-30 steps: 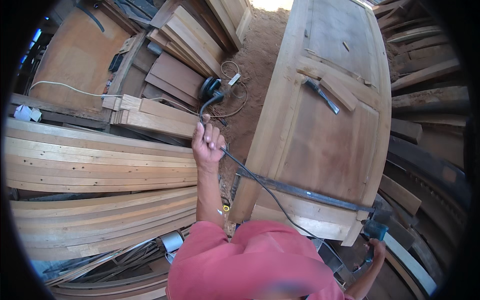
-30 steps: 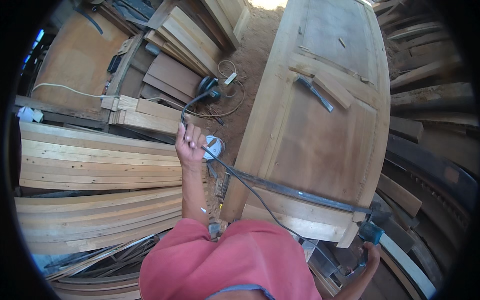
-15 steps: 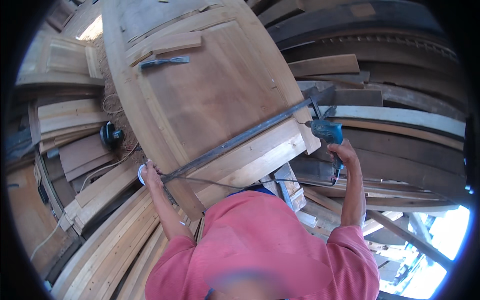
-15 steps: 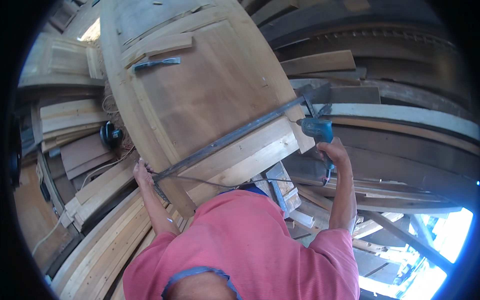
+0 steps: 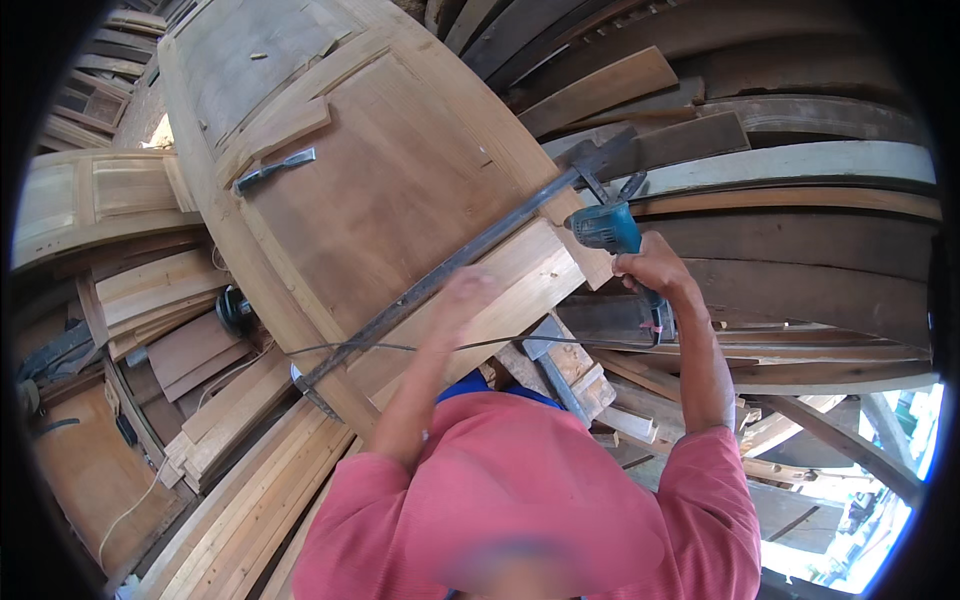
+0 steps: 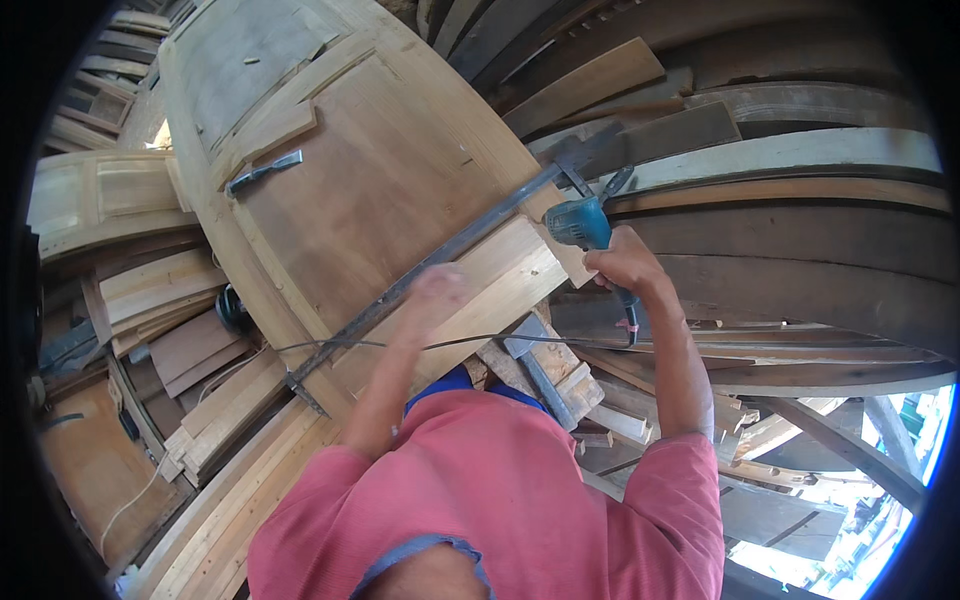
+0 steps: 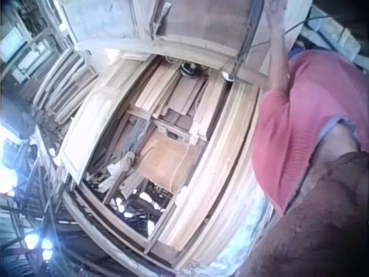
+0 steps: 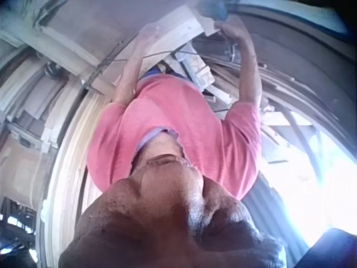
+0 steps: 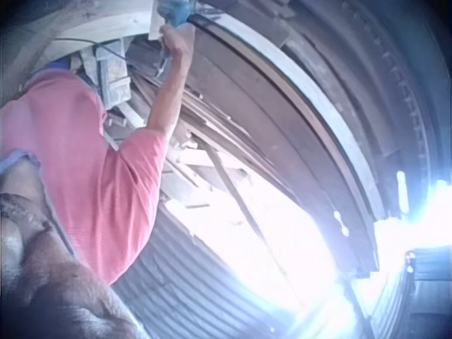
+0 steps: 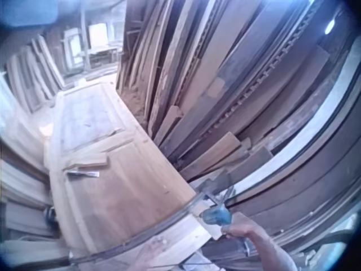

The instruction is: The person aligns a wooden panel within a door frame using a metal bar and a hammer, then secures the components by drilling holes into the wood with a power drill.

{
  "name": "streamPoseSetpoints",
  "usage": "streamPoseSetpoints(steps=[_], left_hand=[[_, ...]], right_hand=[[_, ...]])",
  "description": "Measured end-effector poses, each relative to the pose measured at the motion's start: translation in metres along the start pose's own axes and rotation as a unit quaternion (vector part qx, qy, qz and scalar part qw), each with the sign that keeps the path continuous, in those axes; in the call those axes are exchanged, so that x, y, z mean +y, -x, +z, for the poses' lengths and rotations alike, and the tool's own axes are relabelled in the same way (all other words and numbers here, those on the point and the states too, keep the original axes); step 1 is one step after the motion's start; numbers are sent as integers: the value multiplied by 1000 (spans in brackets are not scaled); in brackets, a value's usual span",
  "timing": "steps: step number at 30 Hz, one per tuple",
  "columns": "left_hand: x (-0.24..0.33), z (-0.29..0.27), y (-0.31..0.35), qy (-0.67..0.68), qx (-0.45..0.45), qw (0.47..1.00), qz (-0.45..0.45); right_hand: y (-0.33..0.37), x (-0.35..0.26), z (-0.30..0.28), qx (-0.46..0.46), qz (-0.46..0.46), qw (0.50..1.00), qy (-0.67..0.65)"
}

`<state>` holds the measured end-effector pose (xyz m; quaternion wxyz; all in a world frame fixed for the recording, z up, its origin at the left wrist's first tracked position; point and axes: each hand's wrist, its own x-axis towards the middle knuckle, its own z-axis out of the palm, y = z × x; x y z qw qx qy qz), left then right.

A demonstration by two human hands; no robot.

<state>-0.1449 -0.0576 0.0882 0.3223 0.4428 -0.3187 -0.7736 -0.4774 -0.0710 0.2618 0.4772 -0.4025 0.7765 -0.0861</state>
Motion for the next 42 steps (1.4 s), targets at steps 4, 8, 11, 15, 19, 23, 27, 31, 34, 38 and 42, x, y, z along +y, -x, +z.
streamPoseSetpoints(steps=[4, 8, 11, 15, 19, 23, 27, 31, 34, 38, 42], left_hand=[[-9, 138, -38, 264, -97, 917, -281], [-1, 195, -77, 453, -47, 825, -335], [-10, 208, -105, 518, -38, 799, -304], [17, 213, -112, 537, 14, 775, -332], [-2, 217, -128, 509, 16, 794, -334], [1, 209, -126, 502, 23, 794, -341], [5, 205, -124, 515, 9, 784, -347], [23, 203, -127, 523, 15, 780, -343], [26, 202, -131, 539, 35, 765, -350], [31, 200, -135, 538, 32, 771, -339], [29, 201, -136, 559, 22, 755, -341]], right_hand=[[-3, 6, -13, -6, 20, 1000, 18], [-6, 20, -10, -39, 18, 998, 41], [3, 20, 0, -38, 36, 994, 95], [-1, 2, -6, -55, 75, 991, 95], [-13, 13, -8, 5, -6, 999, 34], [-16, 18, -6, 6, 45, 995, 85], [-19, 4, -10, -15, 30, 995, 95], [-29, -9, -17, -47, 56, 992, 104], [-40, -27, -24, -74, 72, 986, 130], [-47, -35, -30, -82, 51, 981, 171], [-48, -28, -33, -101, 67, 978, 169]])
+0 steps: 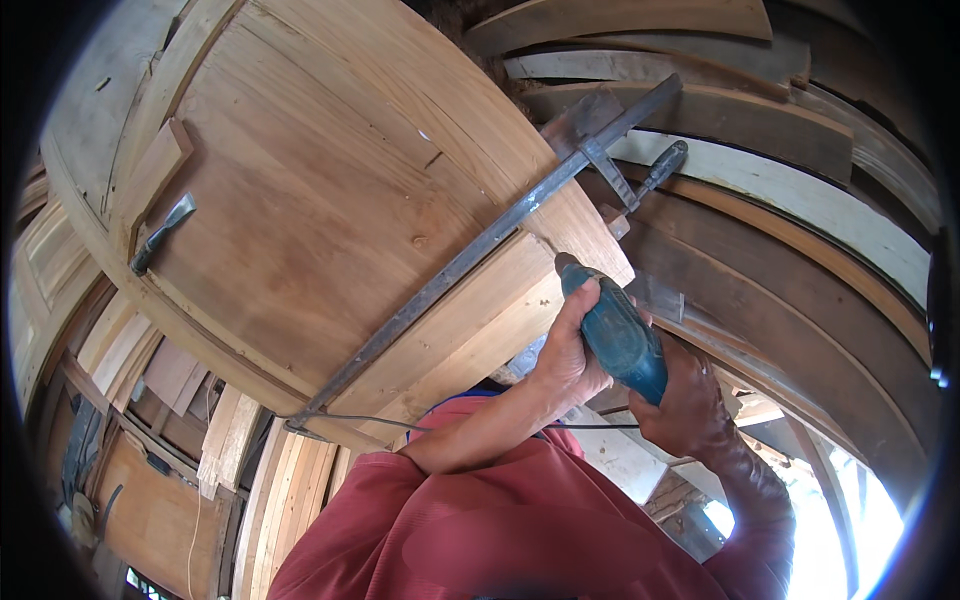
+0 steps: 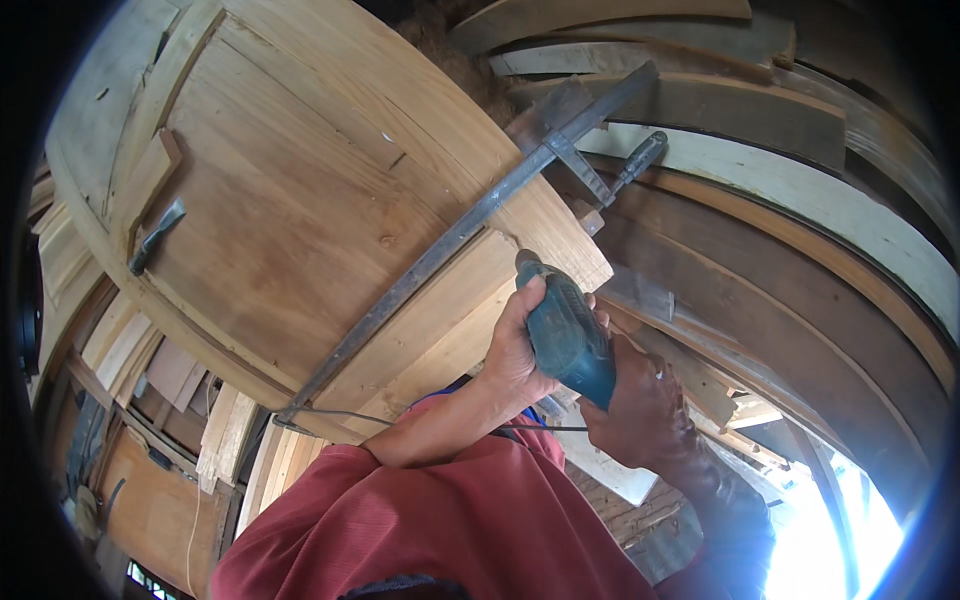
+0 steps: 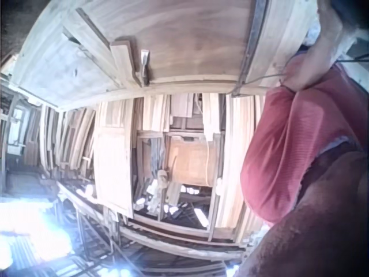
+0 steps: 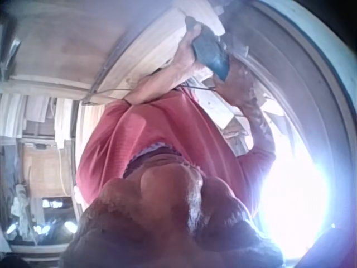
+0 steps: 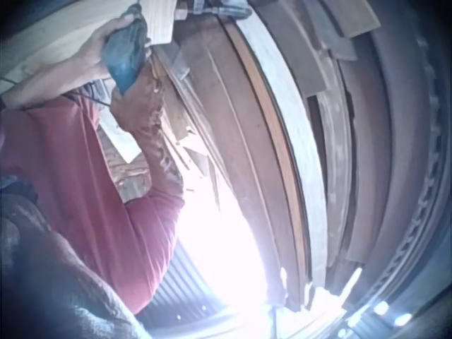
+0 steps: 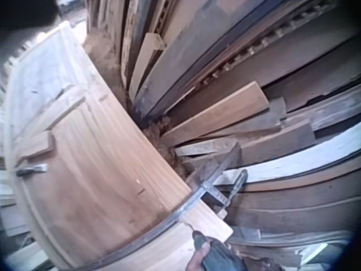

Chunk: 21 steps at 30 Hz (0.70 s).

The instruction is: The person aligns a wooden panel within a door frame using a metal bar and a hammer, then secures the components by drilling holes into the wood with a power drill.

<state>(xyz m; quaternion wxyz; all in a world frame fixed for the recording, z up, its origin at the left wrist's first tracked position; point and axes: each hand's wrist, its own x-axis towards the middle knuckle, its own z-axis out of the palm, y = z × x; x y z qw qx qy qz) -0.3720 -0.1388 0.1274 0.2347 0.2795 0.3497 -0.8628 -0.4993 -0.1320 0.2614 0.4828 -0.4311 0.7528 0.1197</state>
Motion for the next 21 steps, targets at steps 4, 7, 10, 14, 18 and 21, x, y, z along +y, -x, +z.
streamPoseSetpoints(steps=[4, 7, 10, 14, 18, 21], left_hand=[[-5, -6, -3, -15, -5, 1000, 24], [-2, -6, -5, -16, -21, 999, 22], [2, 1, -3, -15, -2, 1000, 14], [6, 1, 1, -16, -6, 1000, -5], [8, -3, 1, -6, -20, 1000, -4], [8, -4, -4, -1, -18, 1000, -3]], right_hand=[[-3, -1, -2, -18, 33, 999, -25], [-5, -6, -6, -34, 40, 999, -7], [-7, -9, -10, -34, 33, 998, 35], [-6, -13, -8, -30, 21, 998, 57], [-10, -12, -7, -48, 28, 998, 41], [-13, -7, -5, -46, 22, 997, 52]])
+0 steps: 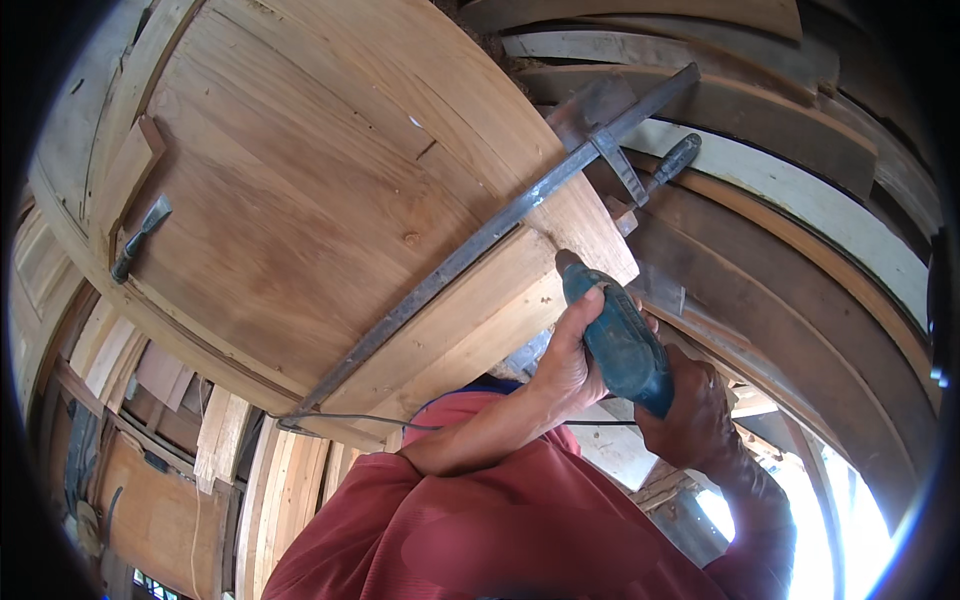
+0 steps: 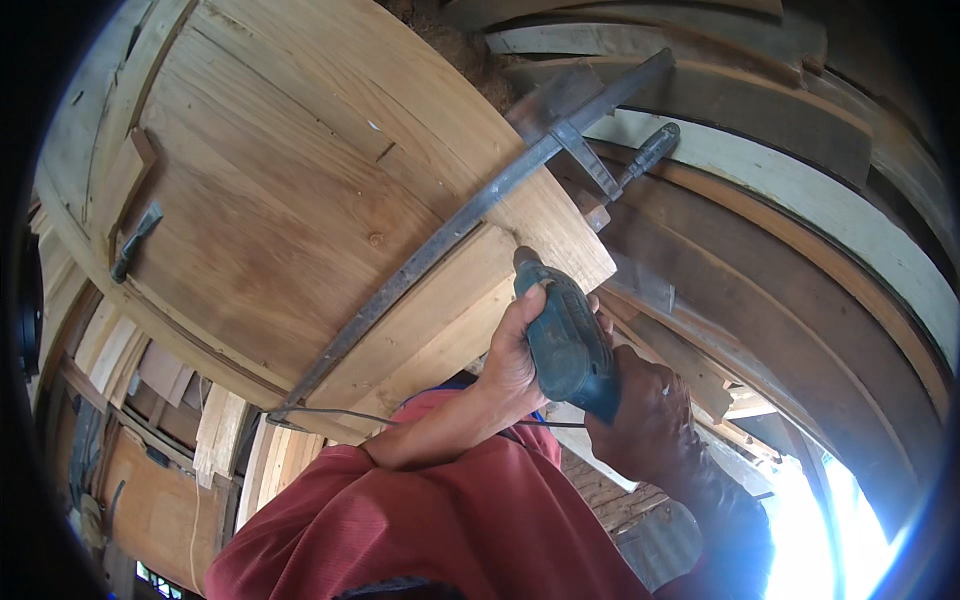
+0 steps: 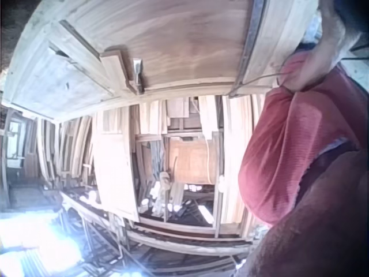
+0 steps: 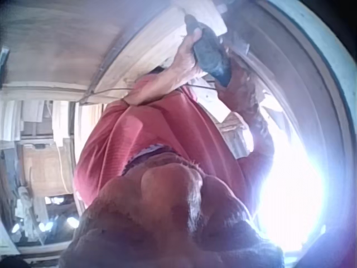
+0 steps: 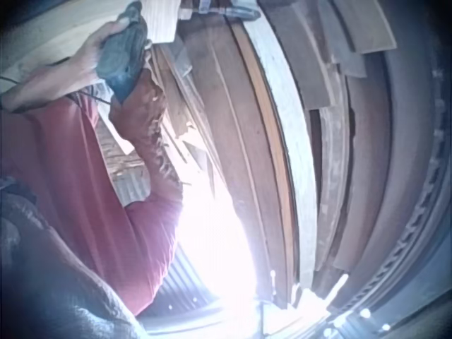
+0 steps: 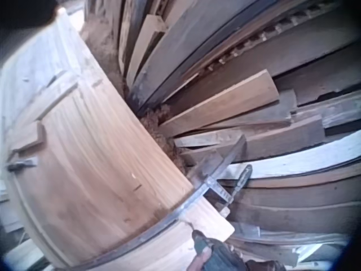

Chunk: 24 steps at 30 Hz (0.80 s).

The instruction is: The person aligns a wooden panel within a door frame using a metal bar and a hammer, then secures the components by drilling holes into the wood with a power drill.

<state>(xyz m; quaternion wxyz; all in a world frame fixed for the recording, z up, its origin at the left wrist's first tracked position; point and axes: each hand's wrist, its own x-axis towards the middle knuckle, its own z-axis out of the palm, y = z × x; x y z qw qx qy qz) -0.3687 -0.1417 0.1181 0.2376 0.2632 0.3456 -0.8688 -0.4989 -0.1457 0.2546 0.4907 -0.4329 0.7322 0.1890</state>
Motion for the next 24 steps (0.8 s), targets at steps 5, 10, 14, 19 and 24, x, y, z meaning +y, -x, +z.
streamPoseSetpoints(steps=[5, 10, 14, 19, 24], left_hand=[[4, 4, -3, 25, 3, 1000, -12], [1, 5, -10, 20, 12, 1000, 18], [1, 2, -8, 14, 17, 999, 24], [3, 5, -7, 37, 2, 999, 10], [3, 6, -7, 31, 6, 999, 17]], right_hand=[[-5, -4, -8, 5, 2, 1000, -11], [-15, 4, -17, -43, 25, 999, -17], [-8, -6, -16, -9, 33, 999, 14], [-8, -5, -11, 14, 14, 999, 31], [-11, -3, -11, 3, 2, 1000, 13]])
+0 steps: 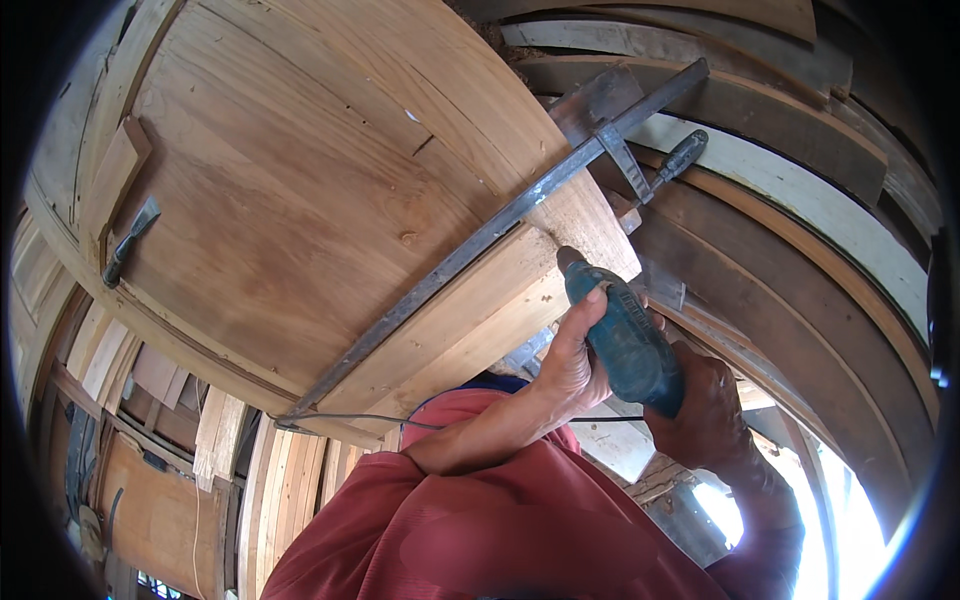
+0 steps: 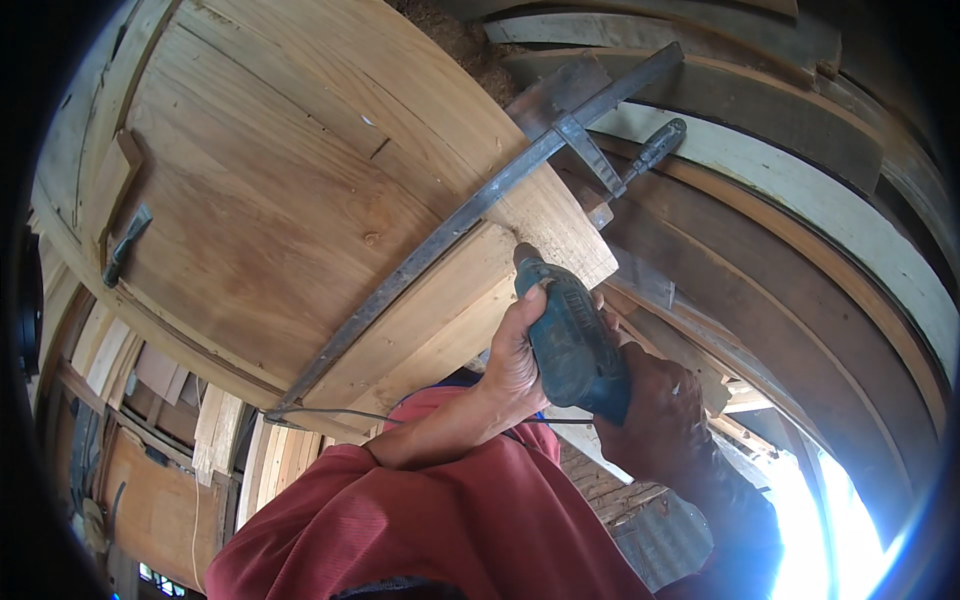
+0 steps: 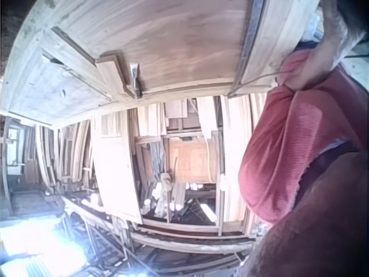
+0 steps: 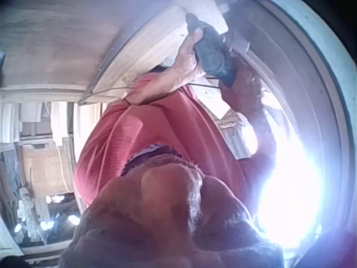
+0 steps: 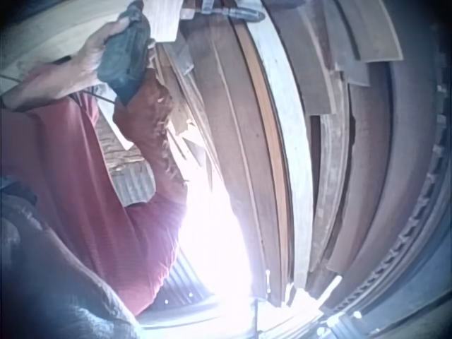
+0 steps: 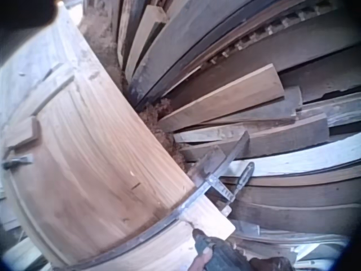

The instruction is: The person aligns a wooden panel within a door frame using a metal bar and a hammer, then secures the components by drilling holes into the wood with a power drill.

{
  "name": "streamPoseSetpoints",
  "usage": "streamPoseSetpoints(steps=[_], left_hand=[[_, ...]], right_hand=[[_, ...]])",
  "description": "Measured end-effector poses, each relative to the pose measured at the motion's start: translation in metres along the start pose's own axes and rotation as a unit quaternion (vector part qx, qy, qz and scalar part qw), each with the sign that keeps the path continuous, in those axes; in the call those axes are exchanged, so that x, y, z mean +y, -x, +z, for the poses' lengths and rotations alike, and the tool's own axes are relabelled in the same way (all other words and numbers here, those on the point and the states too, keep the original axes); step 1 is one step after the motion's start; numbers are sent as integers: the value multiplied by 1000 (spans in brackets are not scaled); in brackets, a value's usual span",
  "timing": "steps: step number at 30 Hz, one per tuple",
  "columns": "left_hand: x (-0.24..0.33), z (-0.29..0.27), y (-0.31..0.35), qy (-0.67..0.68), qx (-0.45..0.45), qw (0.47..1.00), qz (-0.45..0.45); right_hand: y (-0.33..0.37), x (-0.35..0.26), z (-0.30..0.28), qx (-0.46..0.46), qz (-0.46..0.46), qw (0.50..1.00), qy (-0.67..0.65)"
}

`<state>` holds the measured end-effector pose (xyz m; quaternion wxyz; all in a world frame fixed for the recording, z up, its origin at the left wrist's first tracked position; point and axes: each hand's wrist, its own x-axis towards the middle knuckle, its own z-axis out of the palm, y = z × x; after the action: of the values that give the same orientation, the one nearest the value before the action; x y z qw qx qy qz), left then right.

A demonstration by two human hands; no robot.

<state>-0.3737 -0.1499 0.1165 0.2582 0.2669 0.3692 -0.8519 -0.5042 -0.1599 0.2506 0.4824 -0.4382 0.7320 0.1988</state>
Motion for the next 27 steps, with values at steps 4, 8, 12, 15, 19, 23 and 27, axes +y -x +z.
streamPoseSetpoints(steps=[4, 8, 12, 15, 19, 23, 27], left_hand=[[-1, -15, -4, -30, -35, 999, -13], [-2, -14, -2, -28, -15, 1000, -2], [1, -18, -3, -22, -24, 999, 5], [2, -17, -5, -21, -29, 999, 7], [3, -17, -4, -25, -23, 999, 0], [3, -22, -10, -28, -39, 999, 17], [4, -24, -13, -22, -76, 997, 9]], right_hand=[[0, 0, 0, -1, -15, 1000, -11], [-4, 2, 1, -36, 7, 999, -19], [-5, -4, 1, -12, -14, 1000, 19], [-10, -3, 0, -26, -7, 999, 21], [-7, 2, 5, 4, -37, 999, 38], [-12, -2, -1, -22, -9, 999, 26], [-15, -2, -2, -38, -14, 999, 30]])
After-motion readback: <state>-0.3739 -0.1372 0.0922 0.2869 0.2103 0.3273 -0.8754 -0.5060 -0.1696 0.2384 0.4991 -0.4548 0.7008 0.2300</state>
